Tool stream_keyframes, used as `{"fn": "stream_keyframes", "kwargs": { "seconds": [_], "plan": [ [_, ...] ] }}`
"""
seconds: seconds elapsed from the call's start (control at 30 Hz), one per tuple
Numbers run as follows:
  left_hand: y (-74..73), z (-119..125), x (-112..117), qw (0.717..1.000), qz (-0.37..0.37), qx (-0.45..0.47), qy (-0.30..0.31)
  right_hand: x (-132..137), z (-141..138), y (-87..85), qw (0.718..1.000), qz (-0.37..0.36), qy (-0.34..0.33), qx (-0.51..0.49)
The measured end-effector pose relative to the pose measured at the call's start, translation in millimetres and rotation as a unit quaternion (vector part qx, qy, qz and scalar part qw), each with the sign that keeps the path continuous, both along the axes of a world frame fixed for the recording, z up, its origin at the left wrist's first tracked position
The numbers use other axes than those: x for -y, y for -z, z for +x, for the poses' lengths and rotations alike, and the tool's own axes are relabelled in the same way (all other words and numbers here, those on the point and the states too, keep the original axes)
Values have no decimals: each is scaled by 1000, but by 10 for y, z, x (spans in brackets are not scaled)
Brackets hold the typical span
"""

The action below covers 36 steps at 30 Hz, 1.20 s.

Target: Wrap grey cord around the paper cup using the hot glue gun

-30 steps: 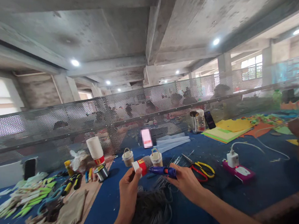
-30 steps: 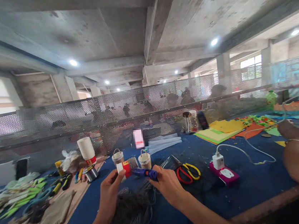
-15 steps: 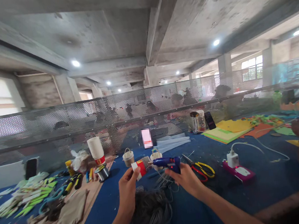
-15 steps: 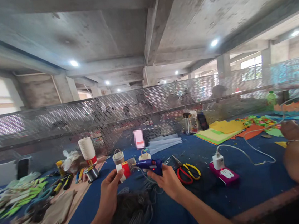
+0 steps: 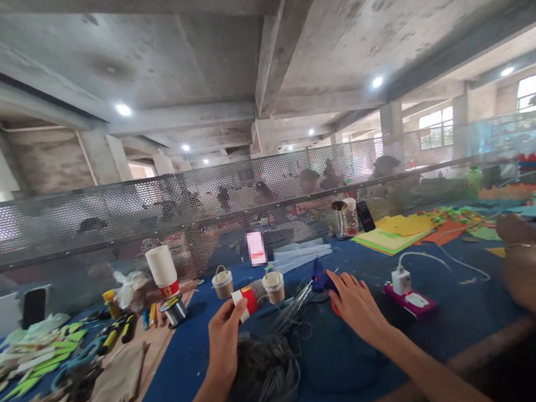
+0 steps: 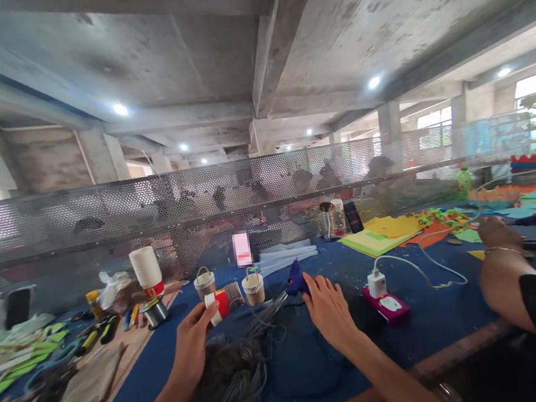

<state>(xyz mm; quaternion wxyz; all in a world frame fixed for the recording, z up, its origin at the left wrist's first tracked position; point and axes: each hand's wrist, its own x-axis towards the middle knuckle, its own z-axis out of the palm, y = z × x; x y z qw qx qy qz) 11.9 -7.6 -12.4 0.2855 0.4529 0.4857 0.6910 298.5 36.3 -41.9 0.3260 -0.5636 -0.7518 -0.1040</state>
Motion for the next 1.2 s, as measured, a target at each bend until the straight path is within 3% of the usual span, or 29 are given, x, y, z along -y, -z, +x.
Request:
{"fn": "stream_keyframes", "kwargs": {
  "seconds": [0.13,0.27,0.43,0.47,0.53,0.6,0.67,0.73,0.8,0.97,1.1,1.2],
  "plan": [
    [17,12,-14,1000,1,-3,29,-27,172,167,995,-20,64,73],
    [34,6,-19,999,-5,-8,32,-14,208,259,990,-48,68,112],
    [8,17,7,998,-2,-1,66,46,147,116,997,-14,62,52],
    [5,22,15,997,0,-3,72,66,100,55,999,-4,37,15],
    [5,30,28,996,5,-16,83,102,-51,-72,994,-20,-77,-80],
    [12,32,37,996,8,-31,88,116,-261,-174,952,-92,-221,-188],
    [20,24,42,995,7,-40,87,99,-483,-235,892,-188,-327,-250],
    [20,11,48,996,6,-42,83,56,-663,-264,850,-259,-371,-268],
    [10,1,57,995,5,-47,84,3,-765,-287,845,-280,-366,-270],
    [-39,32,89,995,-3,-61,79,-61,-757,-467,866,-211,-357,-278],
    [-65,88,105,992,-15,-53,110,-10,-758,-669,887,-125,-347,-277],
    [-83,116,123,990,-34,-64,123,11,-819,-723,895,-57,-359,-258]
  ]
}}
